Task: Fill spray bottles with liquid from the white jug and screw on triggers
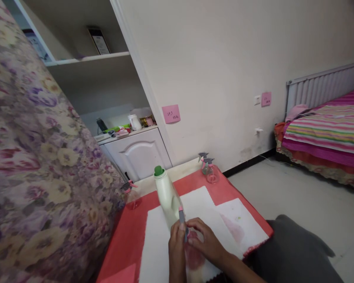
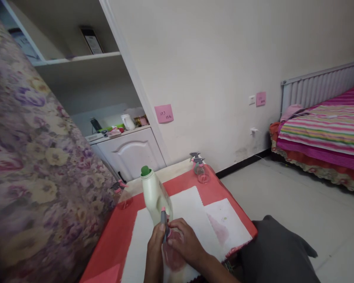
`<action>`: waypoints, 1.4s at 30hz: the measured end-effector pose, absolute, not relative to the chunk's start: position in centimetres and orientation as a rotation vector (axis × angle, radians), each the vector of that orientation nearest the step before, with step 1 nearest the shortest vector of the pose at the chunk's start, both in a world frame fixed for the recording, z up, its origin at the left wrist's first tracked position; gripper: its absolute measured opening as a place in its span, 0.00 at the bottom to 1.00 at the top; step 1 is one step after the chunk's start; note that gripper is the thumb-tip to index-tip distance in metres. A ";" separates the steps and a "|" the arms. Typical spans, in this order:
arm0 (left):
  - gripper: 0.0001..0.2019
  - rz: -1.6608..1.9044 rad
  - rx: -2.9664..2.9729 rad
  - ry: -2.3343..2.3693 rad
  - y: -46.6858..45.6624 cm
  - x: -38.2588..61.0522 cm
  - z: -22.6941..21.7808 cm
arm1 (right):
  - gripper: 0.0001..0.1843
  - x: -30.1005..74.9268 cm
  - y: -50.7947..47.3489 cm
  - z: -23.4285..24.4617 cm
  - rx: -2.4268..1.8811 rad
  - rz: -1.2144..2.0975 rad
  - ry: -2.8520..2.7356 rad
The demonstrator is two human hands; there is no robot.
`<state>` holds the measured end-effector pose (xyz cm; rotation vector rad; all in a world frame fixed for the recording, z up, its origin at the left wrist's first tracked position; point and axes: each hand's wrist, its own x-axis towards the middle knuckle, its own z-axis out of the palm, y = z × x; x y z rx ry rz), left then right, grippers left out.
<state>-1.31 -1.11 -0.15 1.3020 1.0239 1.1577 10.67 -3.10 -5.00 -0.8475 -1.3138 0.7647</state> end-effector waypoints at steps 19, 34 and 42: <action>0.31 1.108 1.137 1.010 0.4 -1.2 0.8 | 0.13 9.7 -1.7 -4.8 -0.863 0.797 -1.340; 0.24 1.101 1.196 1.090 0.6 -0.9 1.1 | 0.07 8.9 -1.3 -5.0 -1.154 0.544 -1.289; 0.26 1.091 1.256 1.102 0.8 -0.9 0.5 | 0.12 7.4 -1.7 -4.6 -1.269 0.421 -1.111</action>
